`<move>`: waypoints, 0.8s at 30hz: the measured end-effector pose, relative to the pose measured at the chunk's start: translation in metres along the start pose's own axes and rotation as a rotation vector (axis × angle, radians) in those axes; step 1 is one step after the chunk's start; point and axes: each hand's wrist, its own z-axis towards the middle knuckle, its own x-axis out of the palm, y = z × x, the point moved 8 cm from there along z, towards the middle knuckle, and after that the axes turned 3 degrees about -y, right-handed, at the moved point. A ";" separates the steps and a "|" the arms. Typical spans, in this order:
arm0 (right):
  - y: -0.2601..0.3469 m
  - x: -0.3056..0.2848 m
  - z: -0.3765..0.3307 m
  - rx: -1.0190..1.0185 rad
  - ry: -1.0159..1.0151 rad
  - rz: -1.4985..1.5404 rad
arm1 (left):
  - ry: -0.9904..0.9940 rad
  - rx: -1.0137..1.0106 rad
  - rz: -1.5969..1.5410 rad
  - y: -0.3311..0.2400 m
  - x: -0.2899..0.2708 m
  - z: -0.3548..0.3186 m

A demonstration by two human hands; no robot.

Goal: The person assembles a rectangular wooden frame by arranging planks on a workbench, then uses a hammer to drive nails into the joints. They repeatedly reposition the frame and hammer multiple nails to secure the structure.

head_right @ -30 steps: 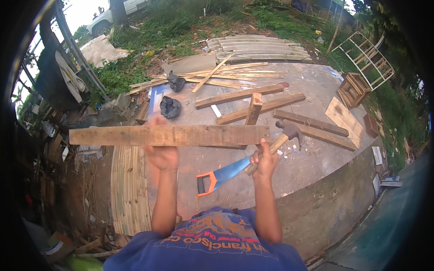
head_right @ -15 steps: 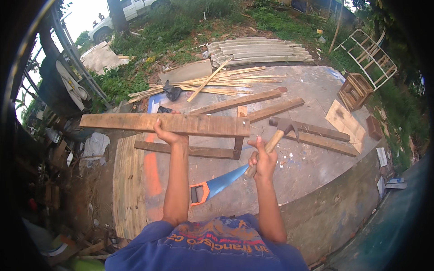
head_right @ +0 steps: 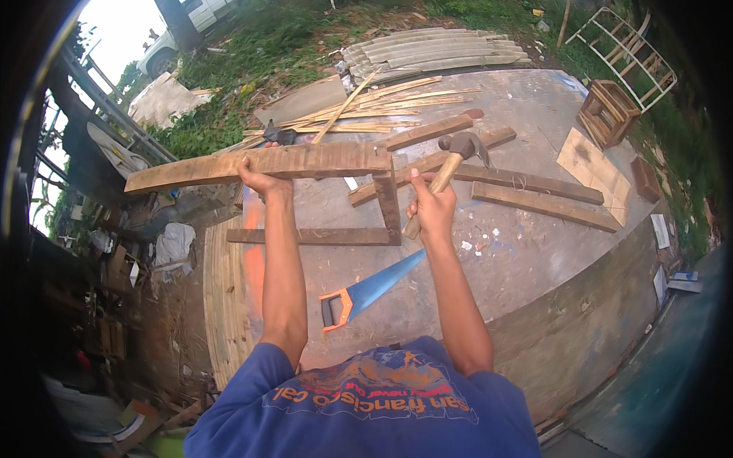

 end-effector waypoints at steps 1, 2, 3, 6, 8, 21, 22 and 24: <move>-0.001 0.002 0.004 -0.008 0.006 -0.002 | 0.006 -0.004 0.017 0.003 0.000 0.001; -0.003 0.003 0.008 -0.016 0.012 -0.003 | 0.027 -0.011 0.016 0.006 0.001 0.004; -0.005 0.005 0.011 -0.024 0.019 -0.005 | 0.048 -0.018 0.014 0.008 0.002 0.008; -0.010 0.009 0.014 -0.008 0.013 0.023 | 0.066 -0.018 0.024 0.013 0.004 0.010; -0.013 0.013 0.019 -0.006 0.030 0.042 | 0.068 0.009 0.016 0.013 0.005 0.012; -0.008 0.041 0.029 -0.013 0.144 0.059 | 0.025 -0.017 0.004 0.021 -0.004 0.015; -0.009 0.042 0.028 -0.007 0.140 0.076 | 0.026 -0.023 0.003 0.021 -0.006 0.014; -0.007 0.045 0.026 0.000 0.138 0.090 | 0.015 -0.020 -0.003 0.021 -0.009 0.014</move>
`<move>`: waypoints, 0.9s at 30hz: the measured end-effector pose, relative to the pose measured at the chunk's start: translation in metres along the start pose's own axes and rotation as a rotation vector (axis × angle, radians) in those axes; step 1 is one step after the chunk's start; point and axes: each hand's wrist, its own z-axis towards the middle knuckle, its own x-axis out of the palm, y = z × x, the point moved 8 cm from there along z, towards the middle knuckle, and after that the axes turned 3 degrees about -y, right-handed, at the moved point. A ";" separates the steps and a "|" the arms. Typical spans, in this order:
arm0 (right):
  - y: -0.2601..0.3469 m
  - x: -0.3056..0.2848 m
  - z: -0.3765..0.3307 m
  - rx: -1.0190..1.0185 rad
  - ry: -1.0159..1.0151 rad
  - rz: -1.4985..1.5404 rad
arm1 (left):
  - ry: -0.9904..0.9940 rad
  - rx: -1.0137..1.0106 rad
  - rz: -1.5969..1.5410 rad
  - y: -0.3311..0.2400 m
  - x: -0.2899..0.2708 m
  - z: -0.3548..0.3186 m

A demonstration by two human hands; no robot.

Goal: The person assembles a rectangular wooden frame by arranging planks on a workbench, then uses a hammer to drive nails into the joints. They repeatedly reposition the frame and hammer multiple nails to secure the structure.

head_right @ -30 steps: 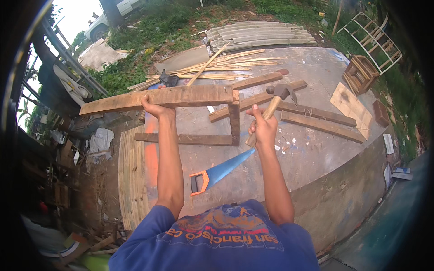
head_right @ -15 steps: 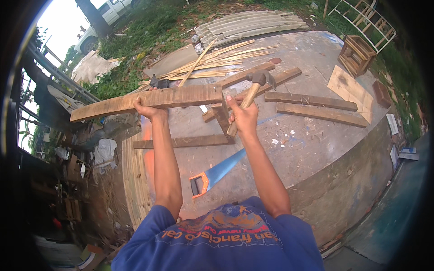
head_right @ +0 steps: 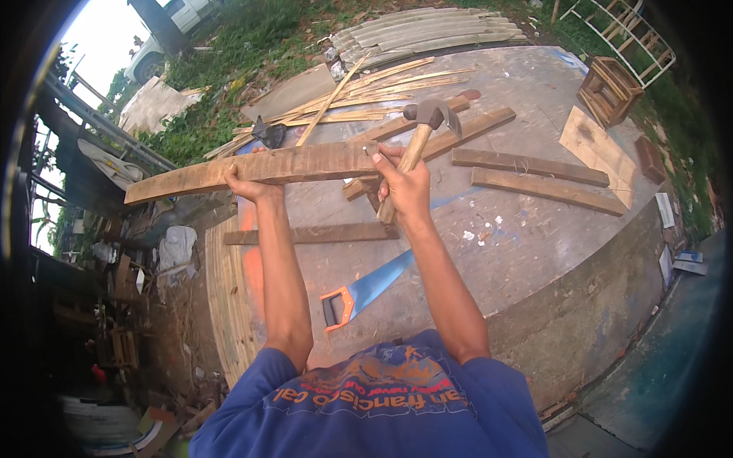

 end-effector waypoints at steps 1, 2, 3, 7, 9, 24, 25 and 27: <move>0.002 0.002 -0.002 0.001 0.003 -0.003 | -0.012 0.011 -0.005 0.000 -0.001 -0.002; 0.002 0.003 -0.003 0.002 0.006 -0.005 | -0.024 0.022 -0.010 -0.001 -0.002 -0.003; 0.000 0.004 -0.003 0.009 0.003 0.000 | -0.013 0.013 -0.001 -0.001 -0.004 -0.003; -0.004 0.002 -0.003 0.041 0.002 0.015 | -0.022 0.007 0.014 0.002 -0.008 -0.001; -0.004 0.001 -0.004 0.061 0.006 0.028 | -0.045 0.018 0.023 0.002 -0.010 -0.002; -0.016 0.001 0.000 0.031 0.054 0.198 | -0.005 -0.053 0.026 0.016 -0.035 0.010; -0.016 0.000 0.001 0.021 0.055 0.197 | -0.004 -0.052 0.033 0.018 -0.036 0.010; -0.015 -0.001 0.003 0.026 0.056 0.198 | -0.003 -0.048 0.050 0.020 -0.037 0.009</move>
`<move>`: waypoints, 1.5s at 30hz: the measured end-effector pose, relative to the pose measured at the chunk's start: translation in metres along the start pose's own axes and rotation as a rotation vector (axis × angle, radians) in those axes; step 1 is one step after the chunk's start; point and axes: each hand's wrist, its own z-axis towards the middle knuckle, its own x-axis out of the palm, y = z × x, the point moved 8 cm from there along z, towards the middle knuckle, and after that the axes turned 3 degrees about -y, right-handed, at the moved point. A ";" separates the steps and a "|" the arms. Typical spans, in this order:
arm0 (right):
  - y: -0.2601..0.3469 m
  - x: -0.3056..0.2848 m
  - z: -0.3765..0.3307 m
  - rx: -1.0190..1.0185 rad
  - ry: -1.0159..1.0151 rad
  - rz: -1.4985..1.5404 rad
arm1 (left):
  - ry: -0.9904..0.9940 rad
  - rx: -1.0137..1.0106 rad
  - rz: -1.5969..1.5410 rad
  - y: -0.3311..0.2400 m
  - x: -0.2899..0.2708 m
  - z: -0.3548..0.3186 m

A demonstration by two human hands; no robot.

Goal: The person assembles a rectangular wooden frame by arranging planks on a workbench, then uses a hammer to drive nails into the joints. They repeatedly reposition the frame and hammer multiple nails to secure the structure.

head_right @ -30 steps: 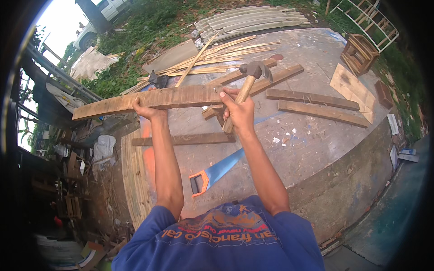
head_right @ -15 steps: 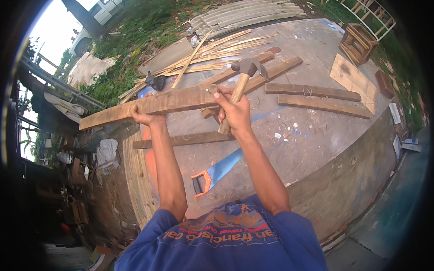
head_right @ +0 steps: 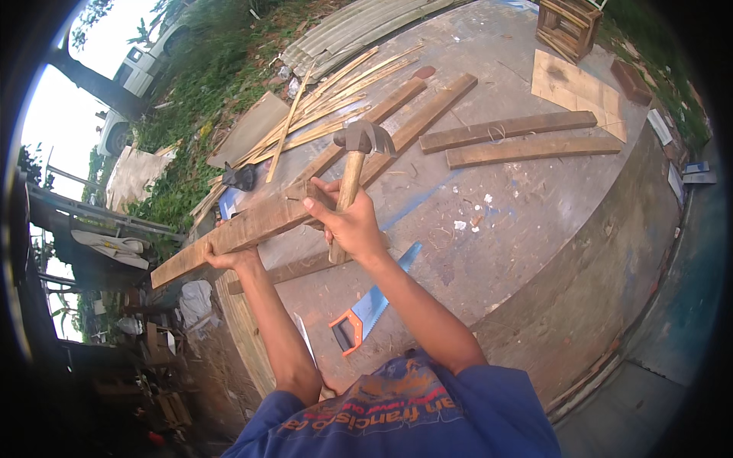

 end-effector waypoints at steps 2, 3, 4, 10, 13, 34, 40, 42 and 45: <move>0.002 0.003 -0.003 0.024 0.003 -0.011 | 0.018 0.005 0.004 -0.003 -0.006 0.004; 0.003 0.002 -0.003 0.026 0.001 -0.024 | 0.024 0.005 0.010 -0.003 -0.009 0.007; 0.006 0.003 -0.003 0.024 0.003 -0.041 | 0.030 0.006 0.009 -0.003 -0.007 0.007; 0.024 -0.026 -0.002 0.005 -0.056 -0.288 | 0.035 -0.010 0.002 0.000 0.002 0.007; 0.046 -0.041 -0.011 0.022 -0.050 -0.397 | 0.050 -0.004 0.002 -0.002 0.002 0.006; 0.121 0.041 -0.069 -0.124 0.240 -1.300 | -0.063 0.032 -0.078 0.001 0.014 -0.013; 0.120 0.056 -0.069 -0.206 0.203 -1.282 | -0.041 -0.044 -0.102 0.006 0.014 -0.010; 0.126 0.065 -0.071 -0.220 0.255 -1.379 | -0.044 -0.047 -0.116 0.007 0.013 -0.008; 0.147 0.083 -0.071 -0.275 0.273 -1.457 | -0.033 -0.051 -0.124 0.006 0.018 -0.012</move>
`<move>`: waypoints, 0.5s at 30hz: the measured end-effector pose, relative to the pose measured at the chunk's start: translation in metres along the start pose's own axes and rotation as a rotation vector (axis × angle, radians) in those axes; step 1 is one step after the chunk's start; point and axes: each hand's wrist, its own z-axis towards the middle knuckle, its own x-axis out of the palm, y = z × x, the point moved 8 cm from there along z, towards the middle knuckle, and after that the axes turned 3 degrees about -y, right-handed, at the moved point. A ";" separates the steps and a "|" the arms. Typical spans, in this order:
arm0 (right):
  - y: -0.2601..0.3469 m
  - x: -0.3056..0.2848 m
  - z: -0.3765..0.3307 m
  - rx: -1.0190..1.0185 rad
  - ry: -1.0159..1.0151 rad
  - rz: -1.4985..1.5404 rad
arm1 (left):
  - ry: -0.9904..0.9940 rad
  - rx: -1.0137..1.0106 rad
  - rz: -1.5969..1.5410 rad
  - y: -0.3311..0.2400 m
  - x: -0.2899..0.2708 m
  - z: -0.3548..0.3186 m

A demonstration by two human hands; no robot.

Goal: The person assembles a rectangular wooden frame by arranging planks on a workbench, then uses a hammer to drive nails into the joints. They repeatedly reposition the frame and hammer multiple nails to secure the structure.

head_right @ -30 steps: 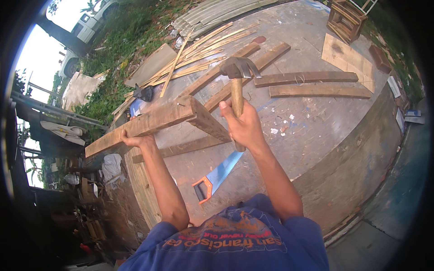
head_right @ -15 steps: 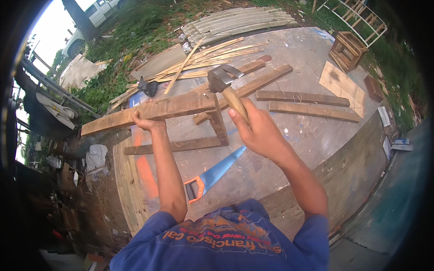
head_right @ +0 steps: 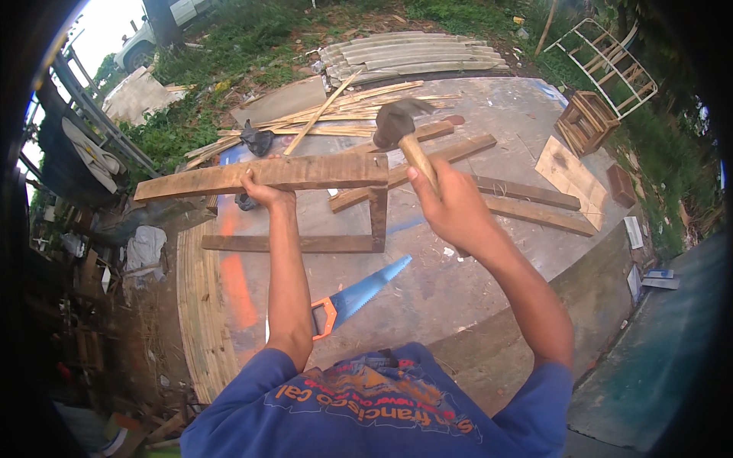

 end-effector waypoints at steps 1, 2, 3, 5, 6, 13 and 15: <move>0.008 -0.006 0.003 -0.015 -0.010 -0.011 | 0.001 0.000 -0.004 0.000 -0.003 0.003; 0.018 -0.013 0.005 -0.056 -0.064 -0.002 | 0.001 0.001 -0.007 0.000 -0.006 0.006; 0.026 -0.015 0.007 -0.069 -0.065 0.011 | 0.002 0.002 -0.011 0.000 -0.009 0.009; 0.036 -0.018 0.009 -0.093 -0.075 0.035 | -0.012 0.004 -0.004 0.001 -0.008 0.007; 0.030 -0.010 0.007 -0.081 -0.022 -0.010 | -0.018 0.006 0.000 0.001 -0.008 0.006; 0.046 -0.007 0.006 -0.108 0.090 -0.165 | -0.031 0.030 0.025 -0.003 -0.008 0.005; 0.064 -0.016 0.009 -0.171 0.000 -0.093 | -0.029 0.008 0.030 -0.004 -0.006 0.002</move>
